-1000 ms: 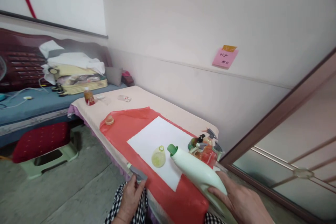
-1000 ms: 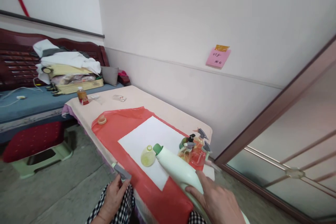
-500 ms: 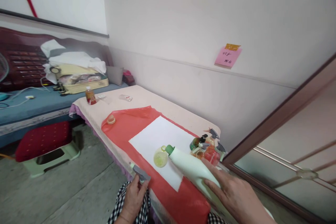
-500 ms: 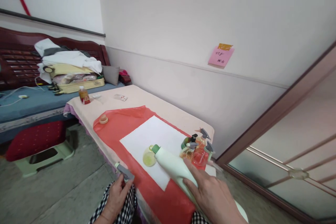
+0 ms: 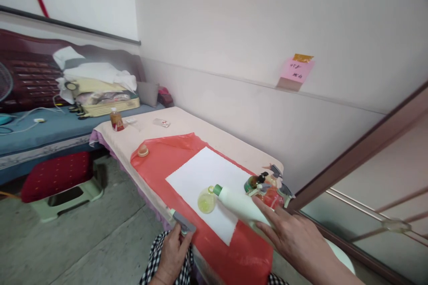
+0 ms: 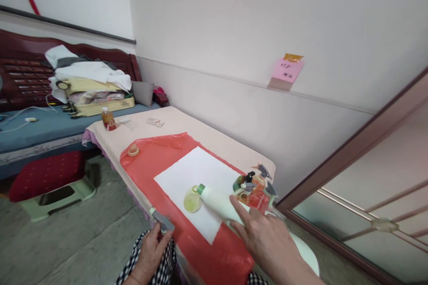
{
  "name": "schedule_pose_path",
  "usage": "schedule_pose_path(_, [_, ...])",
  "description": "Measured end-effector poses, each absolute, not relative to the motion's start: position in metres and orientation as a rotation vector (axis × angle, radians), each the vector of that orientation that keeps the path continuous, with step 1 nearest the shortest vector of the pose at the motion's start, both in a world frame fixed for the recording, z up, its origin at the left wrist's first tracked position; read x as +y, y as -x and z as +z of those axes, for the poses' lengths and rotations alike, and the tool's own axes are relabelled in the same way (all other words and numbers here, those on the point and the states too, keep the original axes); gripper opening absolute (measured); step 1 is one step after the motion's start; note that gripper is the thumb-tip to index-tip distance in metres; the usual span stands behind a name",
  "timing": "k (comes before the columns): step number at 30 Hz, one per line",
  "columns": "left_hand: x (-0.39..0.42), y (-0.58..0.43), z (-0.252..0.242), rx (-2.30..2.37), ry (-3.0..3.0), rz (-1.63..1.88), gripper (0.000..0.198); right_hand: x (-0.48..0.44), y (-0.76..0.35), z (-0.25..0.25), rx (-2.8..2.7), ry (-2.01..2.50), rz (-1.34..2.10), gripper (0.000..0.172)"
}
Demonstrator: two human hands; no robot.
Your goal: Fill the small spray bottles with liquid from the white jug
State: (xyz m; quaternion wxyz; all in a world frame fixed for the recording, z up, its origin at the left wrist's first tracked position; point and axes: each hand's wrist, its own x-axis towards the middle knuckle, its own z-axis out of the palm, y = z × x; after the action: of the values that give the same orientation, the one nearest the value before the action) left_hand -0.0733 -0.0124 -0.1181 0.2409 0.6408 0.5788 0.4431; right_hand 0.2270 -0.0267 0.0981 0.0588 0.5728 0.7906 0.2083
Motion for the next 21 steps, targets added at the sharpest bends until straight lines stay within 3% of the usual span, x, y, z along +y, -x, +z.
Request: schedule_pose_path(21, [-0.012,0.072,-0.114,1.545,-1.71,1.235,0.036,-0.02,-0.208,0.126,2.305,-1.664,0.583,0.052])
